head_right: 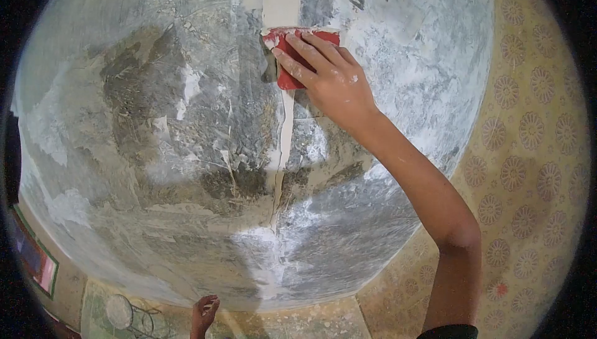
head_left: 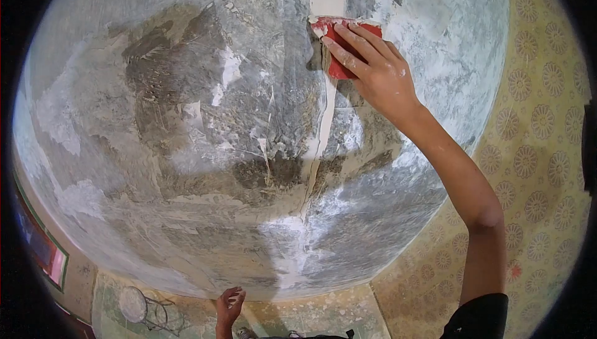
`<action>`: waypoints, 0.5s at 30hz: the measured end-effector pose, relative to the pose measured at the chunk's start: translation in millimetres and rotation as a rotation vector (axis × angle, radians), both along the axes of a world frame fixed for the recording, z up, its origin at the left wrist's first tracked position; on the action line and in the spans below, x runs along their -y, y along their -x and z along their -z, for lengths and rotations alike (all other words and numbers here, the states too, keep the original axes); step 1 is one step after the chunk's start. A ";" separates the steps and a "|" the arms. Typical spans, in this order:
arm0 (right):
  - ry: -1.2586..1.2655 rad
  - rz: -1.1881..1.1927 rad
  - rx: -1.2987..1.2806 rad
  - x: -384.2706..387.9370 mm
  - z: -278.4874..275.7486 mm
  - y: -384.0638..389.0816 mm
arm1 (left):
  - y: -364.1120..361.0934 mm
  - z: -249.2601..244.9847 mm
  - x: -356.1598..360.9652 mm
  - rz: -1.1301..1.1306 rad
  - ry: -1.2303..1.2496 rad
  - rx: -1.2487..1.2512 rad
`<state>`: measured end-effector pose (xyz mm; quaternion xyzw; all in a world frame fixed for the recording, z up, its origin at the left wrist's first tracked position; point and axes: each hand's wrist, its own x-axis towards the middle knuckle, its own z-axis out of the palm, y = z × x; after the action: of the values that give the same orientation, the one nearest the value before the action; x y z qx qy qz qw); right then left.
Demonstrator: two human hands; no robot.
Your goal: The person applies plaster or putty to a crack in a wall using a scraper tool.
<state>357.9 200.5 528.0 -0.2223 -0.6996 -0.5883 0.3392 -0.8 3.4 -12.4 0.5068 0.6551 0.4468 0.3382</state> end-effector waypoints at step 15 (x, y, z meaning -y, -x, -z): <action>0.032 0.029 0.025 -1.5 31.3 -6.6 | -2.0 -10.5 2.7 0.007 -0.019 -0.011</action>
<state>364.4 202.0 496.7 -0.2307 -0.7099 -0.5844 0.3183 1.2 0.8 -1.9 0.5148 0.6509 0.4490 0.3311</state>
